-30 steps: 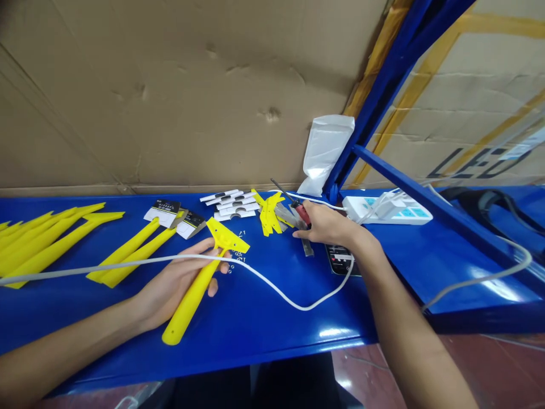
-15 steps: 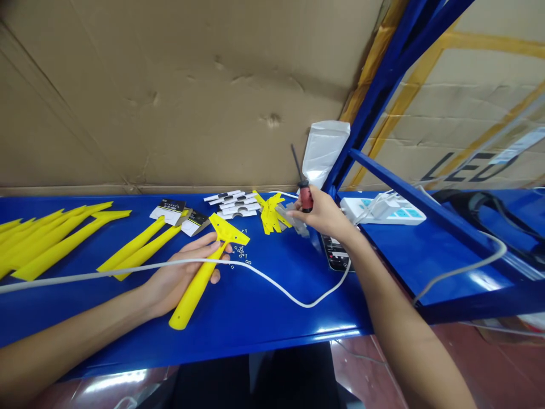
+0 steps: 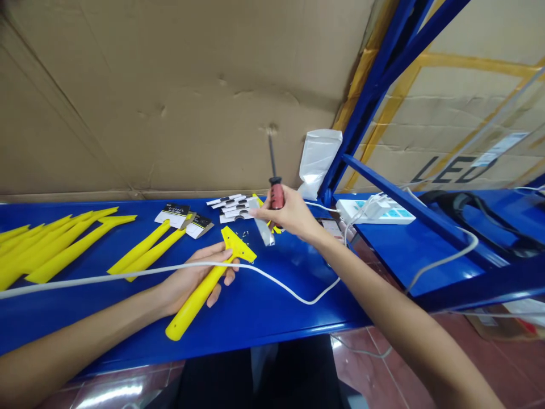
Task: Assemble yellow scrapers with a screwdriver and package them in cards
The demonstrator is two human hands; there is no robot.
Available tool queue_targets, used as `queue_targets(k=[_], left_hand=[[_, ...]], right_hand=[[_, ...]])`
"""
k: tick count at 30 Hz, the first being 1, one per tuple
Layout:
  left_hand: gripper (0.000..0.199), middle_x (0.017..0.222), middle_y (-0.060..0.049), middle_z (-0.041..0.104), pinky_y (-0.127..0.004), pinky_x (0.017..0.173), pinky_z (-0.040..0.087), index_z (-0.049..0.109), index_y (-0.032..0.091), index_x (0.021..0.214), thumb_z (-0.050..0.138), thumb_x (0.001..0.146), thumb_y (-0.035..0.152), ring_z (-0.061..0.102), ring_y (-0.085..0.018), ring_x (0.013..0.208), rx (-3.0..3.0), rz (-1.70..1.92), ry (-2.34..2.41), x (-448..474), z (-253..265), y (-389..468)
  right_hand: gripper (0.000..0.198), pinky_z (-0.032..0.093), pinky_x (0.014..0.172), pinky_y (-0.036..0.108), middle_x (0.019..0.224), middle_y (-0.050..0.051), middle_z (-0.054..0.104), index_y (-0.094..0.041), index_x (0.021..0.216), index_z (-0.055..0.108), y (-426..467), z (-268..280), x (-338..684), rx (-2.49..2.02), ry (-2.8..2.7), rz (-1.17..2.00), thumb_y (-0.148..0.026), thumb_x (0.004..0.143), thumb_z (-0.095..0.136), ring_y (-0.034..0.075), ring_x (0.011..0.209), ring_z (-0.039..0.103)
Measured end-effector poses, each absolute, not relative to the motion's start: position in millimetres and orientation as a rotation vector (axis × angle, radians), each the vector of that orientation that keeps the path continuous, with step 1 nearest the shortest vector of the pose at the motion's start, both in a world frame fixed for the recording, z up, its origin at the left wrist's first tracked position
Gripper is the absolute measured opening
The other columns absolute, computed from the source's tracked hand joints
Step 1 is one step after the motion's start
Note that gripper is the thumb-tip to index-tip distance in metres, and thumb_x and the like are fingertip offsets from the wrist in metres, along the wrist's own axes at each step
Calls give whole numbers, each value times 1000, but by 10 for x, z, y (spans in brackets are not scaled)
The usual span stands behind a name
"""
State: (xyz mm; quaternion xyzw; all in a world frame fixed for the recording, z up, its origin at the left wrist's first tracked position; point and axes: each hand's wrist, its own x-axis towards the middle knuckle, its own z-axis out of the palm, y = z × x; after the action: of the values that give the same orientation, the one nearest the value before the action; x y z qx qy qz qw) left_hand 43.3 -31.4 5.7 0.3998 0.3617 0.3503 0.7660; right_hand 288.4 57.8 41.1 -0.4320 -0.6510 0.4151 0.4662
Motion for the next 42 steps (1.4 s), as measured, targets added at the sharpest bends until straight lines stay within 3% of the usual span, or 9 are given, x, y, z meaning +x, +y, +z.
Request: queue_targets(k=[8, 13, 22, 28, 31, 35, 38, 42], left_hand=[[31, 86, -7, 72, -26, 35, 58, 68, 15, 104, 84, 94, 40, 70, -19, 64, 885, 715, 781, 480, 46, -334], [31, 73, -3, 69, -21, 33, 50, 67, 16, 93, 80, 98, 45, 57, -11, 43, 929, 624, 829, 453, 20, -361], [30, 71, 0, 67, -17, 32, 37, 68, 18, 91, 78, 99, 44, 49, -6, 38, 914, 603, 899, 451, 39, -381], [28, 67, 2, 65, -17, 31, 35, 65, 18, 88, 79, 97, 41, 46, -6, 35, 853, 652, 890, 460, 72, -360], [29, 70, 3, 66, -17, 31, 36, 65, 19, 97, 83, 96, 43, 44, -6, 37, 828, 725, 877, 452, 59, -355], [34, 74, 2, 67, -17, 32, 37, 65, 19, 102, 85, 95, 45, 44, -5, 39, 848, 788, 864, 436, 34, -344], [32, 73, 2, 64, -17, 35, 37, 65, 18, 99, 86, 94, 42, 46, -5, 42, 862, 770, 867, 423, 11, -325], [30, 69, 1, 62, -18, 37, 35, 67, 17, 97, 77, 101, 44, 50, -6, 40, 892, 726, 852, 398, -33, -306]], right_hand=[[49, 49, 49, 33, 62, -1, 67, -26, 72, 60, 399, 226, 2509, -1085, -1807, 1179, -55, 71, 100, 16, 49, 57], [46, 49, 58, 36, 70, -1, 71, -26, 77, 60, 344, 77, 2537, -1111, -1847, 1081, -53, 75, 97, 17, 57, 58], [45, 48, 67, 34, 74, -1, 70, -24, 80, 61, 212, 38, 2511, -1096, -1795, 1081, -52, 78, 96, 16, 67, 59], [41, 52, 74, 35, 87, 2, 76, -24, 81, 61, 182, 44, 2514, -1071, -1771, 1072, -57, 92, 82, 18, 75, 65], [41, 57, 77, 37, 100, 5, 82, -25, 84, 60, 189, 40, 2527, -1016, -1710, 1210, -52, 85, 90, 21, 81, 72], [51, 63, 80, 42, 100, 6, 84, -27, 87, 55, 210, 4, 2531, -978, -1569, 1443, -46, 73, 99, 26, 87, 80], [54, 64, 82, 44, 99, 6, 85, -27, 88, 51, 231, -16, 2545, -1024, -1515, 1362, -42, 70, 100, 28, 90, 82], [46, 65, 85, 47, 89, 3, 81, -28, 94, 50, 263, 16, 2581, -1075, -1492, 1153, -34, 76, 92, 32, 94, 84]])
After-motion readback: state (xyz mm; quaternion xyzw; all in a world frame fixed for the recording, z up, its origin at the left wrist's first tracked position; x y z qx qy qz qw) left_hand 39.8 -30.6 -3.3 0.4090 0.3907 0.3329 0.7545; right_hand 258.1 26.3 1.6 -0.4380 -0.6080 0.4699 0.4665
